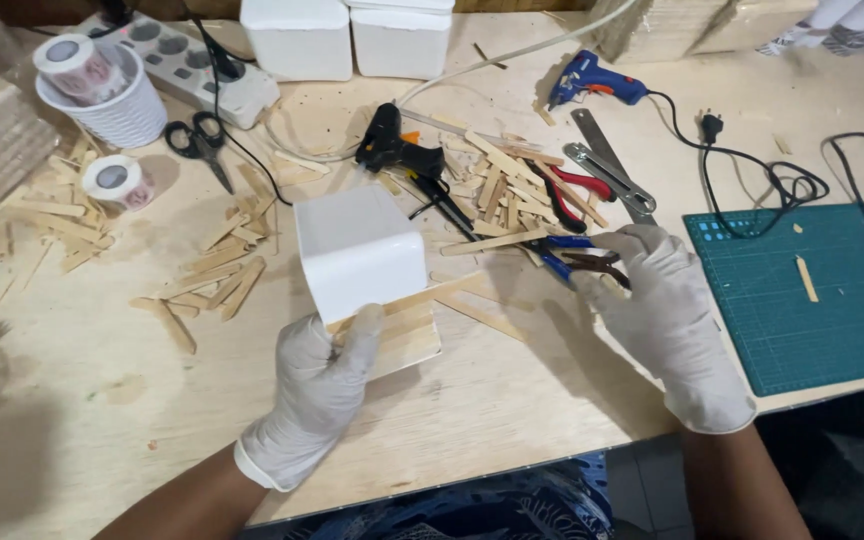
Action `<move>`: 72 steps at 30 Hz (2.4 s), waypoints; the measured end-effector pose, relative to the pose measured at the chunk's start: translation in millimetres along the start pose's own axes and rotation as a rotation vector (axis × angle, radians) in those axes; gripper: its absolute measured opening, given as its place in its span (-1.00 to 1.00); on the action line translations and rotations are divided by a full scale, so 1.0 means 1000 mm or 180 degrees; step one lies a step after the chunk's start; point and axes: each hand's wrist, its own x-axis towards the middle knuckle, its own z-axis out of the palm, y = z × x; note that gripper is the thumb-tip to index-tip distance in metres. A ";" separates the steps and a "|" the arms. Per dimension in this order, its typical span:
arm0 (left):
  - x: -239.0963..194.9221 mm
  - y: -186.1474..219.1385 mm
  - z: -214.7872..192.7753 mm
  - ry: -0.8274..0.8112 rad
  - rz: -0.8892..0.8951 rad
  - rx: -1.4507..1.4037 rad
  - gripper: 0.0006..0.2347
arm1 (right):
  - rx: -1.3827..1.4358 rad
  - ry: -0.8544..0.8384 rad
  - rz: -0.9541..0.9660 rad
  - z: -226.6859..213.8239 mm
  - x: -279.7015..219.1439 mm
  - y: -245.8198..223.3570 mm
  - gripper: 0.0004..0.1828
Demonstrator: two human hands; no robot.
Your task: Assembling a decorative container by gluing popsicle sticks to a plastic frame and trimming them to size.
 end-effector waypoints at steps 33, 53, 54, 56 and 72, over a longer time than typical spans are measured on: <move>-0.005 0.000 0.005 0.0334 0.0063 -0.0295 -0.78 | -0.1550 0.0014 -0.0742 0.024 0.003 0.032 -0.31; -0.010 -0.046 0.006 0.0770 0.0320 0.0013 -0.82 | 0.2032 -0.0826 0.0512 -0.005 -0.008 -0.091 -0.48; -0.007 -0.038 0.006 0.0775 0.0316 0.0026 -0.82 | 0.2043 -0.0834 0.0508 0.006 -0.010 -0.090 -0.48; 0.001 -0.022 0.004 0.0844 0.0360 0.0092 -0.82 | 0.2359 -0.1146 0.0665 0.029 -0.014 -0.090 -0.48; 0.010 0.012 0.004 0.0944 0.0390 0.0205 -0.92 | 0.2133 -0.1139 -0.0149 0.041 -0.004 -0.105 -0.53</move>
